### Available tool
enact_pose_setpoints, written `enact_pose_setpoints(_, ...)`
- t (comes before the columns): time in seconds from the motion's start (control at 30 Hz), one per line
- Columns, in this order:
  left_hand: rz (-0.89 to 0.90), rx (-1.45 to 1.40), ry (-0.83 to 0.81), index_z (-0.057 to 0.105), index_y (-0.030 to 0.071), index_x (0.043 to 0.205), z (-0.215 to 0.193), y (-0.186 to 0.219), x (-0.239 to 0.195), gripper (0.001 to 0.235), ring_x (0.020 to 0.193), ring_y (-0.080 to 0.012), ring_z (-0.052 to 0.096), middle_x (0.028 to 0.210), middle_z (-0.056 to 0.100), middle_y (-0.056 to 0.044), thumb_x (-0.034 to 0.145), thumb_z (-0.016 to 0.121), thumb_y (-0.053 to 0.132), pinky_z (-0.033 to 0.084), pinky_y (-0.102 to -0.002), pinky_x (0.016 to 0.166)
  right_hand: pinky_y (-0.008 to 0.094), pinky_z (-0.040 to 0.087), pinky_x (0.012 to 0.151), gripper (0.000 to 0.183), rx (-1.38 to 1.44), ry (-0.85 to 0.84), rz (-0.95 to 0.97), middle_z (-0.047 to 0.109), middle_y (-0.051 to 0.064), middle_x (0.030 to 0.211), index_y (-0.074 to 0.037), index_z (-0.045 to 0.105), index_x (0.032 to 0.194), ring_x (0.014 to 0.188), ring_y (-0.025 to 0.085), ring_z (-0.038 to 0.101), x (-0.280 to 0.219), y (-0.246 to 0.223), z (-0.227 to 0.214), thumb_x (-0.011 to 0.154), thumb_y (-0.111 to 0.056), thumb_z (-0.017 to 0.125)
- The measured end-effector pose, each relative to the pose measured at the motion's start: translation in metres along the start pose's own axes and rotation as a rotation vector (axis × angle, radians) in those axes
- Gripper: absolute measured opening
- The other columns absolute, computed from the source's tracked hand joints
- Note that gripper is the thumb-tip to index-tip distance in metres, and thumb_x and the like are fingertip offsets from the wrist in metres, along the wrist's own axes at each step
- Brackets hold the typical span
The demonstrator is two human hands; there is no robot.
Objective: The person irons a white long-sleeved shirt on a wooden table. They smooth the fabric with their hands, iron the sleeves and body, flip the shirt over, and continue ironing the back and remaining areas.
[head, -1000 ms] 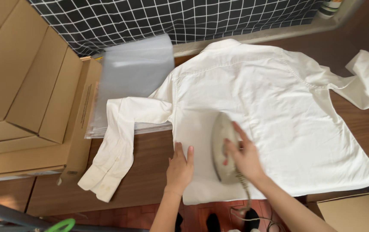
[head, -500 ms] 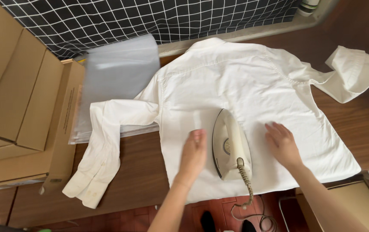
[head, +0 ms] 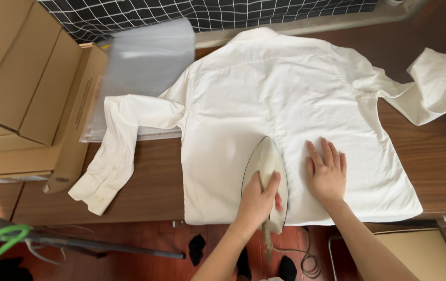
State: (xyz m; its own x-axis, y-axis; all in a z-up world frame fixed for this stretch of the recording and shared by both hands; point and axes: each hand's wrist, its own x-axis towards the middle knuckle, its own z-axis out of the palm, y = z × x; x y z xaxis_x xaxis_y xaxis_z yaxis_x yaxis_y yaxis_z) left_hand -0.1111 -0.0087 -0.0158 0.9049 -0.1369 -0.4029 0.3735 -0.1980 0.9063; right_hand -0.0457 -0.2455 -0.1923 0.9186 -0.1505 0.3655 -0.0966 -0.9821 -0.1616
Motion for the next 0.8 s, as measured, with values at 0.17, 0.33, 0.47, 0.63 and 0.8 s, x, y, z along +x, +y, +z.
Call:
enact_pose_setpoints(0.17, -0.237, 0.006, 0.066, 0.054, 0.012, 0.107, 0.01, 0.02, -0.049, 0.039, 0.06, -0.0163, 0.07, 0.074, 0.067, -0.004, 0.11, 0.05, 0.051, 0.053, -0.032, 0.072, 0.059, 0.028, 0.128, 0.049, 0.16, 0.092, -0.128, 0.051, 0.016, 0.169, -0.024, 0.062, 0.157, 0.156, 0.035, 0.045, 0.001, -0.002, -0.017, 0.11, -0.03, 0.048)
enact_pose_setpoints(0.33, -0.257, 0.154, 0.189, 0.061, 0.012, 0.119, -0.014, -0.011, -0.055, 0.044, 0.072, -0.0192, 0.076, 0.07, 0.072, -0.001, 0.108, 0.05, 0.053, 0.055, -0.04, 0.089, 0.06, 0.028, 0.127, 0.048, 0.195, 0.107, -0.135, 0.052, 0.018, 0.168, -0.022, 0.064, 0.156, 0.156, 0.036, 0.045, 0.001, -0.001, -0.018, 0.111, -0.029, 0.049)
enact_pose_setpoints(0.47, -0.248, -0.016, 0.452, 0.066, 0.012, 0.097, -0.062, -0.023, -0.062, 0.032, 0.062, -0.021, 0.065, 0.063, 0.067, -0.008, 0.105, 0.056, 0.042, 0.056, -0.037, 0.073, 0.059, 0.029, 0.127, 0.048, 0.195, 0.123, -0.13, 0.052, 0.017, 0.168, -0.023, 0.064, 0.156, 0.155, 0.035, 0.046, 0.002, 0.001, -0.014, 0.111, -0.029, 0.051)
enact_pose_setpoints(0.63, -0.253, -0.062, 0.587, 0.064, 0.006, 0.095, -0.115, -0.023, -0.074, 0.035, 0.055, -0.0218, 0.066, 0.067, 0.067, -0.008, 0.109, 0.058, 0.038, 0.054, -0.036, 0.066, 0.058, 0.028, 0.128, 0.048, 0.202, 0.113, -0.129, 0.052, 0.017, 0.168, -0.023, 0.063, 0.157, 0.156, 0.035, 0.045, 0.002, 0.001, -0.015, 0.111, -0.03, 0.05)
enact_pose_setpoints(0.8, -0.07, 0.15, 0.642, 0.063, 0.012, 0.141, -0.14, -0.036, -0.074, 0.059, 0.132, -0.0207, 0.055, 0.141, 0.064, -0.006, 0.095, 0.062, 0.048, 0.046, -0.039, 0.111, 0.066, 0.031, 0.119, 0.053, 0.355, 0.179, -0.129, 0.057, 0.03, 0.158, -0.014, 0.066, 0.152, 0.149, 0.048, 0.046, 0.006, 0.01, 0.006, 0.1, -0.024, 0.069)
